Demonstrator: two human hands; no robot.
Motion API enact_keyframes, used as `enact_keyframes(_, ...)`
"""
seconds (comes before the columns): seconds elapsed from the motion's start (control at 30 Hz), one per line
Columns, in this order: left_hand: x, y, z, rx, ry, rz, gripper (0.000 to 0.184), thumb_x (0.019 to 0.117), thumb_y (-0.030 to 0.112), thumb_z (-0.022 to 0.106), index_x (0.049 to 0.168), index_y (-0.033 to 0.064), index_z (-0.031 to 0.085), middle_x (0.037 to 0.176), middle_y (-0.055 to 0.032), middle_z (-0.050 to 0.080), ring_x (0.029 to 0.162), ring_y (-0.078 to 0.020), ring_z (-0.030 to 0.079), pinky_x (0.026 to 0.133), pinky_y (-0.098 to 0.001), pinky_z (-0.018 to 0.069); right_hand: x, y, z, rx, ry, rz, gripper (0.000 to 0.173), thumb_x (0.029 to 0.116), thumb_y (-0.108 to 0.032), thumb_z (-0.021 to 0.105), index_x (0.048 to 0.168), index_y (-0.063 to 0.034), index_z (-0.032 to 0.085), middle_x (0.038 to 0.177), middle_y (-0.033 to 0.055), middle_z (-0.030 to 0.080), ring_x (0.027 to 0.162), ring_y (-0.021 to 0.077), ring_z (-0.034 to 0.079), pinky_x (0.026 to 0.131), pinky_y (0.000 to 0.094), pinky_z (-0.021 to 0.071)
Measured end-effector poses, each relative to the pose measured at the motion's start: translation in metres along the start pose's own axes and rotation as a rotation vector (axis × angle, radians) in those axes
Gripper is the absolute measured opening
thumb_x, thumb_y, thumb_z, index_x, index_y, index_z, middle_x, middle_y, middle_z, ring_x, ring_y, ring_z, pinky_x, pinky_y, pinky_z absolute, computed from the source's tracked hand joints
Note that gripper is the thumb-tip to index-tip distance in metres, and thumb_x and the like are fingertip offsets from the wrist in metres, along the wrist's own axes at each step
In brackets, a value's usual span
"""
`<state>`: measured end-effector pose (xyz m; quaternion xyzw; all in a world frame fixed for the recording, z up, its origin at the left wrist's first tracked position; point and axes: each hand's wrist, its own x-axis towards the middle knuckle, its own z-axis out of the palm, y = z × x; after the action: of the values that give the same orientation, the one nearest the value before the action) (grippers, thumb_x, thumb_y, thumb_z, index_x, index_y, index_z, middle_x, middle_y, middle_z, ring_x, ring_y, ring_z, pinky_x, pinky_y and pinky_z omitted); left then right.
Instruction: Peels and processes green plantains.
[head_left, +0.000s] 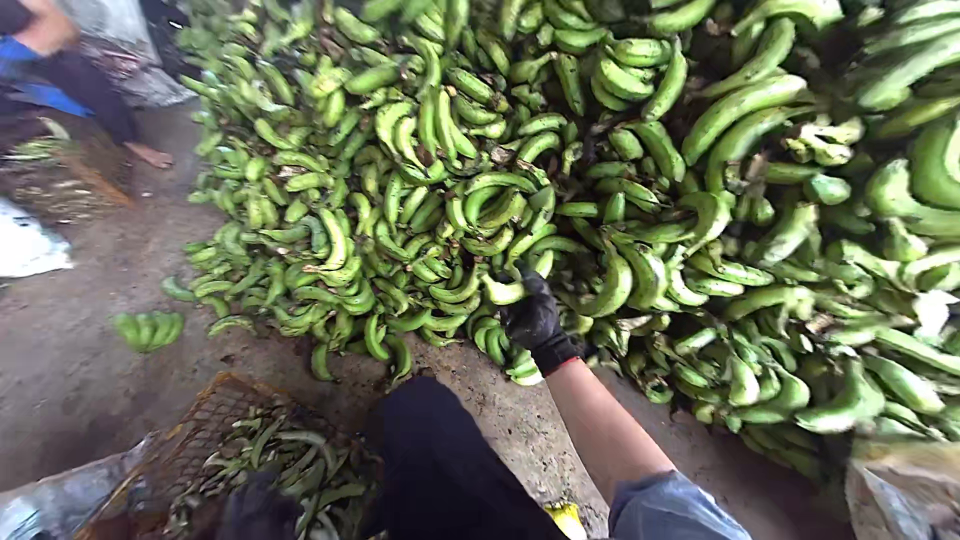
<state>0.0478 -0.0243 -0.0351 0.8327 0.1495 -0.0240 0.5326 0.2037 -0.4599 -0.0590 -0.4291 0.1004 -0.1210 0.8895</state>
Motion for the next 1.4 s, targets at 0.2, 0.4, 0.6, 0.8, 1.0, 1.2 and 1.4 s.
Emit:
enact_keyframes(0.2,-0.019,0.069,0.018,-0.265,0.121,0.124,0.041,0.1069,0.028,0.041,0.133,0.0027,0.060,0.085,-0.0004,0.065,0.068,-0.0088,0.061,0.063,-0.0284,0.0555,-0.034,0.029,0.195,-0.447,-0.581,-0.016,0.059,0.1005,-0.040,0.058,0.152,-0.0237,0.034,0.111,0.0068,0.071,0.090,0.0202,0.070,0.070,0.0372,0.0594)
enact_keyframes(0.4,-0.023,0.060,0.002,-0.473,0.181,0.238,0.048,0.1087,0.036,0.033,0.128,0.0005,0.060,0.082,-0.0004,0.065,0.066,-0.0100,0.063,0.061,-0.0284,0.0574,-0.118,0.066,0.284,-0.431,-0.877,-0.241,0.053,0.0953,-0.019,0.068,0.145,-0.0180,0.049,0.136,0.0009,0.061,0.111,0.0141,0.066,0.091,0.0363,0.0594)
enact_keyframes(0.6,-0.031,0.044,-0.011,-0.609,0.189,0.215,0.047,0.1078,0.037,0.035,0.125,0.0001,0.058,0.075,0.0025,0.059,0.062,-0.0082,0.059,0.060,-0.0263,0.0559,-0.157,0.090,0.291,-0.353,-0.906,-0.191,0.051,0.0929,-0.016,0.068,0.142,-0.0162,0.052,0.135,0.0003,0.061,0.107,0.0124,0.066,0.090,0.0343,0.0588)
enact_keyframes(0.8,-0.038,-0.027,-0.001,-0.724,0.110,-0.122,0.046,0.1112,0.039,0.029,0.125,0.0064,0.059,0.070,-0.0001,0.055,0.058,-0.0137,0.056,0.057,-0.0327,0.0542,-0.148,0.082,0.315,-0.018,-0.930,-0.001,0.048,0.1014,-0.028,0.055,0.146,-0.0193,0.040,0.105,0.0089,0.070,0.090,0.0227,0.071,0.076,0.0400,0.0618)
enact_keyframes(1.0,-0.053,0.007,-0.015,-0.647,0.032,0.140,0.048,0.1051,0.048,0.041,0.122,0.0073,0.061,0.073,0.0035,0.059,0.062,-0.0094,0.059,0.059,-0.0268,0.0544,-0.121,0.113,0.317,0.171,-0.945,0.389,0.034,0.0977,-0.043,0.054,0.121,-0.0200,0.063,0.075,-0.0022,0.062,0.063,0.0134,0.064,0.063,0.0377,0.0605)
enact_keyframes(1.2,-0.054,0.017,-0.005,-0.597,0.017,0.231,0.048,0.1068,0.045,0.041,0.124,0.0046,0.059,0.073,0.0047,0.058,0.064,-0.0092,0.059,0.061,-0.0276,0.0550,-0.135,0.140,0.308,0.222,-0.887,0.473,0.036,0.0984,-0.049,0.052,0.114,-0.0198,0.066,0.069,-0.0033,0.060,0.056,0.0117,0.061,0.057,0.0354,0.0595)
enact_keyframes(1.4,-0.052,0.012,0.000,-0.572,0.017,0.212,0.050,0.1069,0.048,0.041,0.125,0.0063,0.061,0.077,0.0045,0.059,0.065,-0.0093,0.059,0.063,-0.0286,0.0563,-0.133,0.144,0.304,0.230,-0.851,0.471,0.035,0.0968,-0.047,0.055,0.114,-0.0192,0.065,0.068,-0.0028,0.060,0.055,0.0119,0.061,0.056,0.0349,0.0597)
